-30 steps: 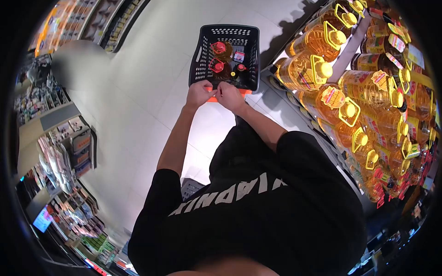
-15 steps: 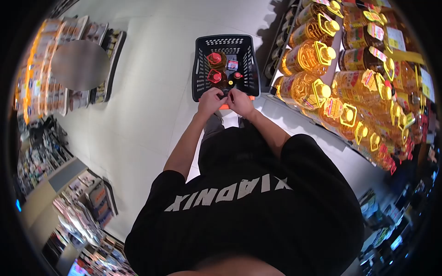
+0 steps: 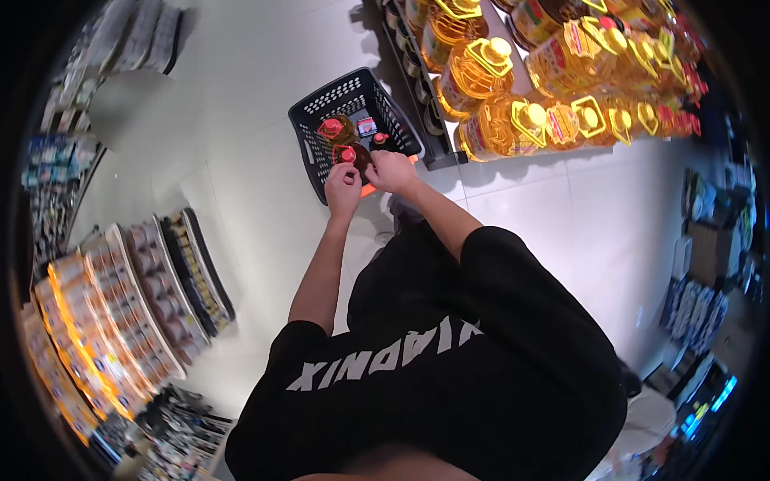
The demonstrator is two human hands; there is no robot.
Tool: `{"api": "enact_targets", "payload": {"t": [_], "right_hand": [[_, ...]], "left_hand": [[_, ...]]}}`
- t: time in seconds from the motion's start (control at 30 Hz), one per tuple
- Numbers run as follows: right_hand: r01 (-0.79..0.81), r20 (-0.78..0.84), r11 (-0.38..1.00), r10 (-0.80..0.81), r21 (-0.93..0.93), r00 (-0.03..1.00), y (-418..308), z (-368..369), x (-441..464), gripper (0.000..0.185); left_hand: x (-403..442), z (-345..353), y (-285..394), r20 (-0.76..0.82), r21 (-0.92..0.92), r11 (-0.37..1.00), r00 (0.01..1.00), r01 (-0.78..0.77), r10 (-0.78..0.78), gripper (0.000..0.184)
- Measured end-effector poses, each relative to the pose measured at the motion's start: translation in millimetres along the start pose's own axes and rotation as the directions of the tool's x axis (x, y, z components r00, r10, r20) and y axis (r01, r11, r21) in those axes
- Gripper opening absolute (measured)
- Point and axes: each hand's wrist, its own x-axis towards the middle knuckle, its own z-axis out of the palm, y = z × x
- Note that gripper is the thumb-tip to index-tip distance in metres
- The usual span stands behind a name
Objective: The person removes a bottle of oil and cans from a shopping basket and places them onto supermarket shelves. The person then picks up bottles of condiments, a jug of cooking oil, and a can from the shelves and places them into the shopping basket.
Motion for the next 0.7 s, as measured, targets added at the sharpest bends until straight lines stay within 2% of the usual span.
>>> {"api": "enact_targets", "payload": {"t": [0.07,0.2,0.23,0.27,0.33,0.4,0.43,0.53,0.57,0.7], "right_hand": [[-0.018,-0.023,1.0,0.017,-0.01,1.0,-3.3,0.6,16.9,0.027],[-0.077,0.009,0.996,0.077,-0.038,0.997,-13.3,-4.8,58.8,0.028],[-0.094,0.009,0.996,0.094,-0.006,0.996,-11.5,-0.8,68.7,0.029],[-0.091,0.018,0.996,0.091,0.001,0.996,-8.4,3.2,80.2,0.029],[-0.062,-0.001,0.997,0.062,-0.038,0.998,-2.2,7.2,102.8,0.028],[-0.064,0.041,0.998,0.064,-0.019,0.997,0.2,3.6,129.5,0.03],[-0.074,0.074,0.997,0.076,-0.029,0.994,0.9,0.5,144.9,0.031],[-0.063,0.058,0.998,0.065,-0.027,0.996,-5.9,-15.3,183.0,0.028],[-0.11,0.08,0.994,0.112,-0.026,0.991,-3.6,-16.7,207.0,0.029],[-0.1,0.074,0.993,0.105,-0.067,0.992,4.9,-16.9,264.7,0.031]], "left_hand": [[20.0,-4.7,-5.4,0.047,-0.017,0.999,0.999,0.028,-0.027,0.007],[65.4,-11.3,-21.2,0.07,0.118,0.993,0.997,0.007,-0.015,0.015],[74.2,-12.8,-18.0,0.092,0.086,0.996,0.996,0.01,-0.018,0.019],[86.5,-17.7,-15.9,0.138,0.109,0.994,0.99,-0.017,0.002,0.017],[107.8,-19.4,-21.1,0.261,0.269,0.959,0.965,-0.092,0.019,0.014],[137.0,-20.4,-29.9,0.367,0.397,0.884,0.926,-0.246,0.093,0.016],[152.1,-18.2,-34.0,0.304,0.335,0.915,0.945,-0.227,0.123,0.017],[191.5,-20.0,-31.0,0.325,0.424,0.899,0.945,-0.111,-0.036,0.018],[219.4,-19.6,-31.2,0.348,0.483,0.874,0.927,-0.049,-0.14,0.02],[280.8,-16.1,-40.9,0.361,0.548,0.835,0.913,-0.044,-0.189,0.02]]}}
